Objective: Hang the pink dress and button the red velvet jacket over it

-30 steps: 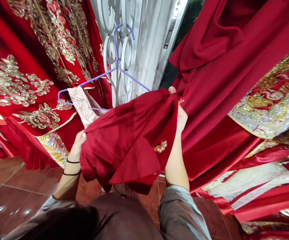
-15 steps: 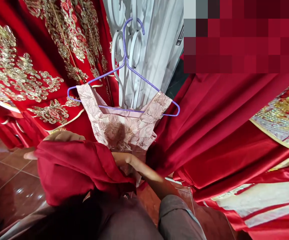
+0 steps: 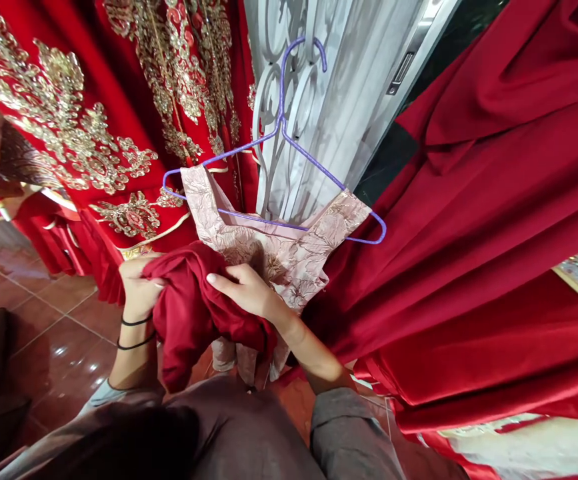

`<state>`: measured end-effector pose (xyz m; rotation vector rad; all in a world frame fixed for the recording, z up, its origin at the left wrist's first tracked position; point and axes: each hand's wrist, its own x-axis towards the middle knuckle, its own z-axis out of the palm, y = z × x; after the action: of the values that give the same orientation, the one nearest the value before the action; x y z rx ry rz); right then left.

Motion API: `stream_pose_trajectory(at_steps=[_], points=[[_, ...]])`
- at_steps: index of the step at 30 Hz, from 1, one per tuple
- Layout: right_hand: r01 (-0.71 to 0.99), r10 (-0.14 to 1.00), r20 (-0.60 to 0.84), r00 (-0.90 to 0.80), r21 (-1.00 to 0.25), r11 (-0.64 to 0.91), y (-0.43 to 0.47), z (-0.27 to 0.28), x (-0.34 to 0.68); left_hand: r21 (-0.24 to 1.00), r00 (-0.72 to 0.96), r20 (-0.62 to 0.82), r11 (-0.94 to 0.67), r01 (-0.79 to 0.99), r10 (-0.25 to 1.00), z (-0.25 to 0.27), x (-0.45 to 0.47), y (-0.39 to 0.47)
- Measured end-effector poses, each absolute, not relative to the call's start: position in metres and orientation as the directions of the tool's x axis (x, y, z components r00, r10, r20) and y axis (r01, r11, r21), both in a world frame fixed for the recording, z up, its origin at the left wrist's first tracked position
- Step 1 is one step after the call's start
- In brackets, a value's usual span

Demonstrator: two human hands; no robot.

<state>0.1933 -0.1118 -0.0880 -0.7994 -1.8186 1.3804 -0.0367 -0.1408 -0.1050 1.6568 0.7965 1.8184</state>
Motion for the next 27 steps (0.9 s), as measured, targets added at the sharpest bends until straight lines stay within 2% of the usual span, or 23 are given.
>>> stream_pose_trajectory(at_steps=[2,3,4,6,8,9,11,13,17,19,21,23,24,27], points=[[-0.082,0.836,0.144,-0.530,-0.990,0.119,-0.108,-0.078,0.196,0.706,0.253,0.694,-0.706,-0.057,0.674,-0.105,-0.034,-0.139],[-0.166,0.850,0.154,-0.503,-0.983,0.079,-0.105,-0.072,0.199,0.711,0.386,0.680,-0.690,-0.137,0.623,-0.106,-0.033,-0.137],[-0.229,0.849,0.170,-0.500,-0.972,0.060,-0.102,-0.066,0.203,0.722,0.433,0.676,-0.654,-0.227,0.596,-0.108,-0.031,-0.134],[-0.278,0.796,0.218,-0.565,-0.958,0.065,-0.096,-0.051,0.211,0.741,0.345,0.671,-0.599,-0.304,0.656,-0.112,-0.024,-0.126],[-0.283,0.730,0.279,-0.624,-0.951,0.122,-0.093,-0.036,0.217,0.810,0.310,0.586,-0.554,-0.193,0.749,-0.118,-0.014,-0.116],[-0.271,0.716,0.296,-0.633,-0.950,0.153,-0.092,-0.028,0.219,0.853,0.408,0.506,-0.512,-0.104,0.760,-0.121,-0.008,-0.111],[-0.228,0.741,0.317,-0.592,-0.948,0.224,-0.092,-0.013,0.223,0.900,0.656,0.312,-0.434,0.027,0.687,-0.128,-0.001,-0.104],[-0.130,0.786,0.312,-0.534,-0.949,0.288,-0.091,0.000,0.231,0.914,0.763,0.189,-0.395,0.094,0.619,-0.134,0.001,-0.099],[0.166,0.821,0.358,-0.445,-0.867,0.469,-0.088,0.020,0.257,0.870,0.685,0.173,-0.435,0.230,0.707,-0.135,-0.010,-0.093],[0.337,0.781,0.469,-0.411,-0.718,0.609,-0.085,0.025,0.271,0.891,0.577,0.228,-0.407,0.202,0.785,-0.129,-0.021,-0.090],[0.515,0.705,0.616,-0.351,-0.502,0.695,-0.082,0.026,0.282,0.930,0.381,0.320,-0.363,0.046,0.867,-0.116,-0.035,-0.088],[0.673,0.613,0.745,-0.262,-0.314,0.669,-0.081,0.023,0.289,0.928,0.222,0.373,-0.358,-0.108,0.901,-0.098,-0.046,-0.086],[0.739,0.576,0.789,-0.212,-0.257,0.623,-0.081,0.020,0.290,0.926,0.219,0.376,-0.357,-0.124,0.900,-0.088,-0.050,-0.086],[0.861,0.528,0.842,-0.108,-0.187,0.474,-0.081,0.014,0.289,0.921,0.409,0.333,-0.387,0.053,0.850,-0.057,-0.048,-0.088]])
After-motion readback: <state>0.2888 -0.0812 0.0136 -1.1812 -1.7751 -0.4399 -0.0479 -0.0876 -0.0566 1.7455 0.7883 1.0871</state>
